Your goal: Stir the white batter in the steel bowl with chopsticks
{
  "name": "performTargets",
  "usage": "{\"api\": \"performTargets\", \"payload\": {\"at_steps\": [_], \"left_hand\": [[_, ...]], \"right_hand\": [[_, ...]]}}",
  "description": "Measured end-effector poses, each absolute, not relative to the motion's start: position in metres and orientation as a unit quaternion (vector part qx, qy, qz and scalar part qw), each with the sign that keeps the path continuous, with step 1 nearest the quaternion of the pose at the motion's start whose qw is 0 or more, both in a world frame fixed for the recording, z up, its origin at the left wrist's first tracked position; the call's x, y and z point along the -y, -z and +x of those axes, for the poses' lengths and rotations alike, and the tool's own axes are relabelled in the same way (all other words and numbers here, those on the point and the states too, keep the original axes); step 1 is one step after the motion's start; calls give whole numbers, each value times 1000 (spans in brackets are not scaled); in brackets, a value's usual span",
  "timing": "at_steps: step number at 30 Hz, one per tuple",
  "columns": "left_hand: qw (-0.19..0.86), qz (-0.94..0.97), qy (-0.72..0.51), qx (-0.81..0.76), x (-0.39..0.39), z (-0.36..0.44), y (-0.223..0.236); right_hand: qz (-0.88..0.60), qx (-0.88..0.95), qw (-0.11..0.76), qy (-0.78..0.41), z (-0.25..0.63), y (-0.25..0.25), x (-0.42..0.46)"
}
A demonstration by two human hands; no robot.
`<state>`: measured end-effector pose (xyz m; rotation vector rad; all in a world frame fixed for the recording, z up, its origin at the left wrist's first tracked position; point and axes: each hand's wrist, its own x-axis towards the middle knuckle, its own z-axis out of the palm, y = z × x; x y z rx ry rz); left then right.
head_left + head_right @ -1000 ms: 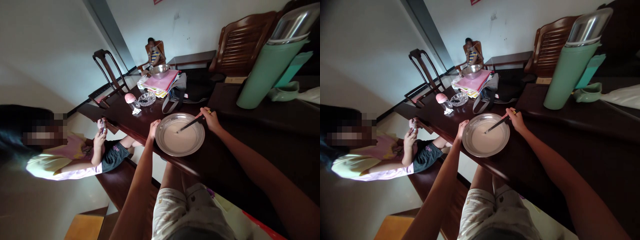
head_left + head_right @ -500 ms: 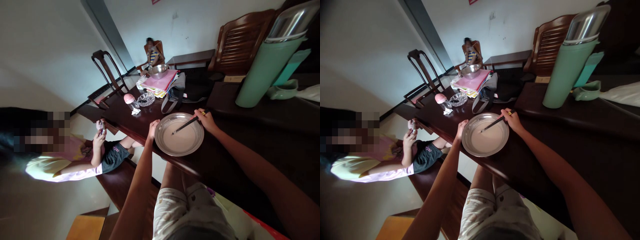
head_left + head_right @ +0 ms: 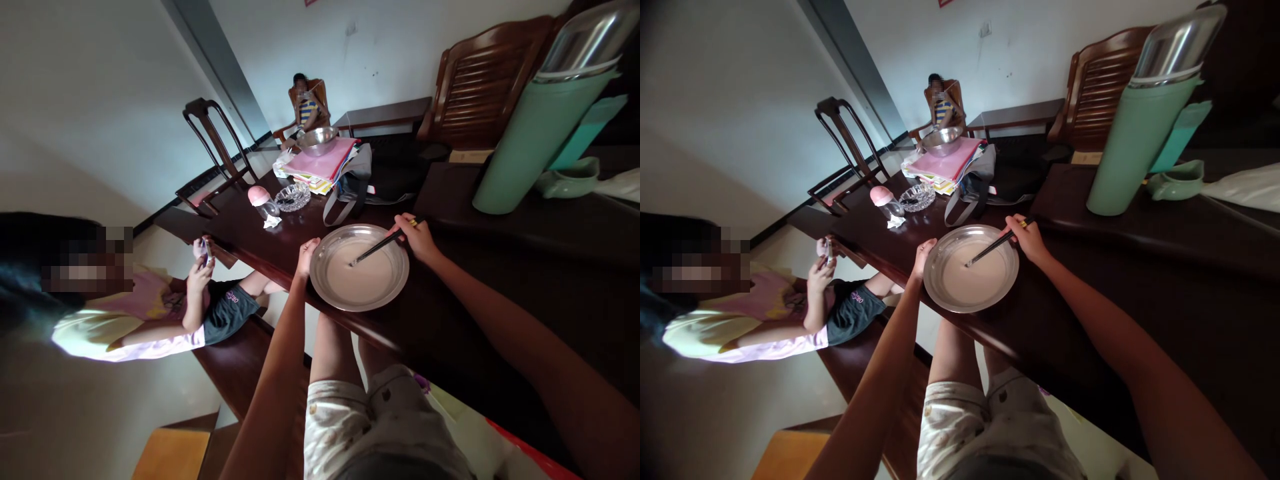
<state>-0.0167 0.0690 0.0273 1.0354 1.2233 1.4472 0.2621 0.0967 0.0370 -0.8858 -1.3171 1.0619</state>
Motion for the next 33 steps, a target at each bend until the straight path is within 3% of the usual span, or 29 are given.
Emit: {"api": "performTargets", "payload": {"at_steps": [33], "left_hand": [[472, 428, -594, -492, -70, -18, -28]], "right_hand": [[-381, 555, 590, -445, 264, -33, -100]]}}
